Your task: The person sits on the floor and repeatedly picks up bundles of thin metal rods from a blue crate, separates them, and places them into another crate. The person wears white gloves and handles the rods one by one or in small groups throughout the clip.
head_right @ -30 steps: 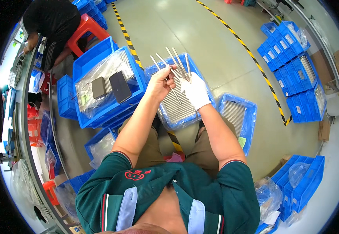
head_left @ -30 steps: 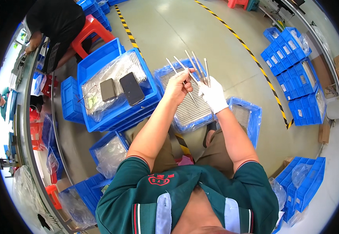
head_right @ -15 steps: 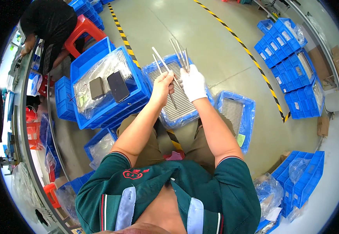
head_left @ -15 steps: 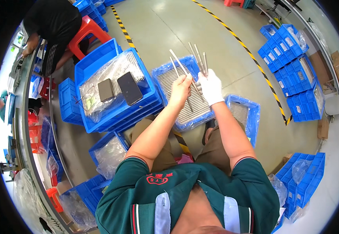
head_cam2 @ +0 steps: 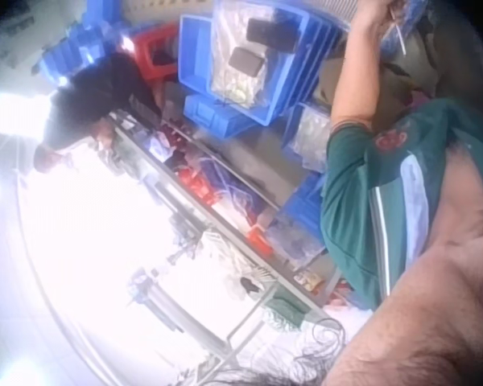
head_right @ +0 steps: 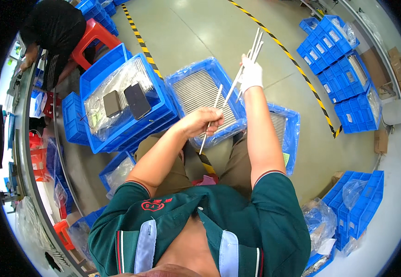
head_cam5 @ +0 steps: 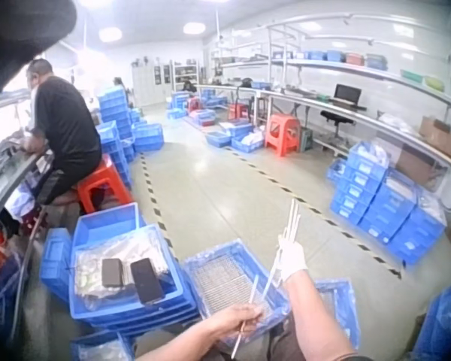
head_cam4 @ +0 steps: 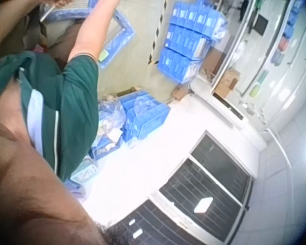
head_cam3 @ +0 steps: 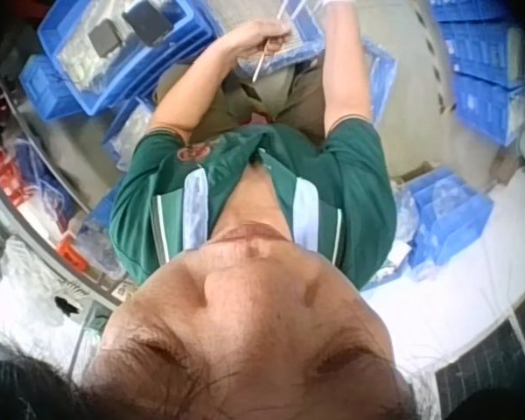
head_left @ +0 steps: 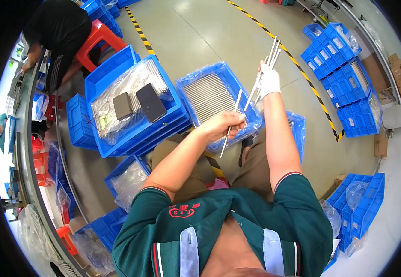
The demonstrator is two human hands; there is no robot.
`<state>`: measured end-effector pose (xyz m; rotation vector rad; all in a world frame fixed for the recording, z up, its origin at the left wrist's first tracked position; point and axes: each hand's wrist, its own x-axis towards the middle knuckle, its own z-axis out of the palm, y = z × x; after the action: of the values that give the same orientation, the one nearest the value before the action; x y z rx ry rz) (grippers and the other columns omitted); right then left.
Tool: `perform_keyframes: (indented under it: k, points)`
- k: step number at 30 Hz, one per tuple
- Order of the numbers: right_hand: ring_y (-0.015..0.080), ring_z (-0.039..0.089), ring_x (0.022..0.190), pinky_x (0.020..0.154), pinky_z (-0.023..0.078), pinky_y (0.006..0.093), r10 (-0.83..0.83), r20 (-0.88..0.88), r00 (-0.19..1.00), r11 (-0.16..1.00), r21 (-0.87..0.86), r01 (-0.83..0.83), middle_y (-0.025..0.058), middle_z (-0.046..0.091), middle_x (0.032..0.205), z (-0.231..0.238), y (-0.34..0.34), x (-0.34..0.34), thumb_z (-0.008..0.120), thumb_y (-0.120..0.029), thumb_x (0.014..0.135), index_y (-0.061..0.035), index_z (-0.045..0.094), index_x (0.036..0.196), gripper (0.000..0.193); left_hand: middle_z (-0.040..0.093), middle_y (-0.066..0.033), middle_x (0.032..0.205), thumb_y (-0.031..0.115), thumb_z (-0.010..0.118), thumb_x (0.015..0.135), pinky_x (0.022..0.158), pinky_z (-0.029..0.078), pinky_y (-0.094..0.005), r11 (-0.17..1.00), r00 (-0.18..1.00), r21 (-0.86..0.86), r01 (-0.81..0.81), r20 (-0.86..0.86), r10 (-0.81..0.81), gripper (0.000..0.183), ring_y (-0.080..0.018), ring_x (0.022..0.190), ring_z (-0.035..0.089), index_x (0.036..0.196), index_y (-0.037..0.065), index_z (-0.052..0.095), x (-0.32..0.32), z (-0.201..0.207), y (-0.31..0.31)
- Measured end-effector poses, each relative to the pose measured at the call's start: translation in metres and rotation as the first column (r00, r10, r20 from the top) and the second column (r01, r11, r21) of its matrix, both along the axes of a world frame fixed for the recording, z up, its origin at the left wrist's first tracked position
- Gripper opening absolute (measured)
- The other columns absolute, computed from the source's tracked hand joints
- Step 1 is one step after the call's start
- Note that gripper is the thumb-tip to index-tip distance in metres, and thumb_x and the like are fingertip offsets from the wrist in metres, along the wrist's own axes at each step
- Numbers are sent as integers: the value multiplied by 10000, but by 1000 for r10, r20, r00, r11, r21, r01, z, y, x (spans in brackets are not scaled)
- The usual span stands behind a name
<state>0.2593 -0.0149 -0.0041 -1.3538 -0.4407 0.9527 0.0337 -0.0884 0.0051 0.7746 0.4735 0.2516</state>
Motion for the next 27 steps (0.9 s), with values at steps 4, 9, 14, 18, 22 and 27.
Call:
perform_keyframes:
  k: [4, 9, 14, 18, 22, 27]
  points:
    - [70, 395, 399, 360, 293, 230, 170, -26, 985, 984, 49, -168, -37, 469, 547, 10, -16, -31, 644, -261, 838, -114, 574, 719, 201, 620, -227, 995, 253, 541, 916, 826, 523, -444, 991, 967, -56, -122, 217, 132, 293, -336, 944, 633, 835, -23, 596, -19, -8, 32]
    - [76, 441, 469, 414, 336, 248, 541, 61, 839, 840, -4, -542, 4, 546, 586, 8, -37, -76, 666, -263, 834, -57, 626, 794, 213, 594, -263, 1068, 263, 547, 914, 911, 468, -507, 973, 920, -192, -126, 344, 187, 317, -390, 1064, 570, 847, -41, 610, -16, -13, 48]
    - [87, 467, 449, 395, 356, 259, 688, 134, 713, 724, -182, -665, 15, 558, 592, 6, -35, -80, 651, -284, 844, -46, 615, 824, 242, 619, -102, 784, 266, 562, 916, 618, 510, -286, 994, 953, -47, -99, 282, 108, 286, -179, 653, 606, 874, -12, 614, -19, -12, 37]
    - [102, 496, 440, 404, 388, 248, 658, 155, 737, 753, -171, -636, 33, 564, 593, 16, -38, -87, 608, -285, 870, -42, 612, 831, 247, 619, -75, 739, 237, 571, 915, 546, 502, -259, 985, 959, 13, -171, 230, 164, 245, -156, 606, 613, 876, -1, 613, -23, -6, 37]
    - [101, 509, 443, 424, 402, 228, 507, 335, 794, 862, -211, -461, 53, 583, 617, 11, -35, -79, 568, -251, 896, -29, 600, 888, 224, 632, -72, 738, 244, 558, 924, 624, 547, -293, 931, 942, 145, -335, 47, 331, 249, -171, 632, 635, 860, 9, 609, -24, -3, 42]
    - [89, 481, 430, 412, 372, 219, 556, 190, 809, 830, -171, -531, 55, 615, 656, 18, -53, -77, 545, -211, 912, -32, 561, 1009, 204, 603, -48, 740, 248, 550, 929, 649, 535, -310, 809, 820, 139, -572, 63, 569, 248, -151, 654, 599, 862, 16, 605, -37, -10, 63]
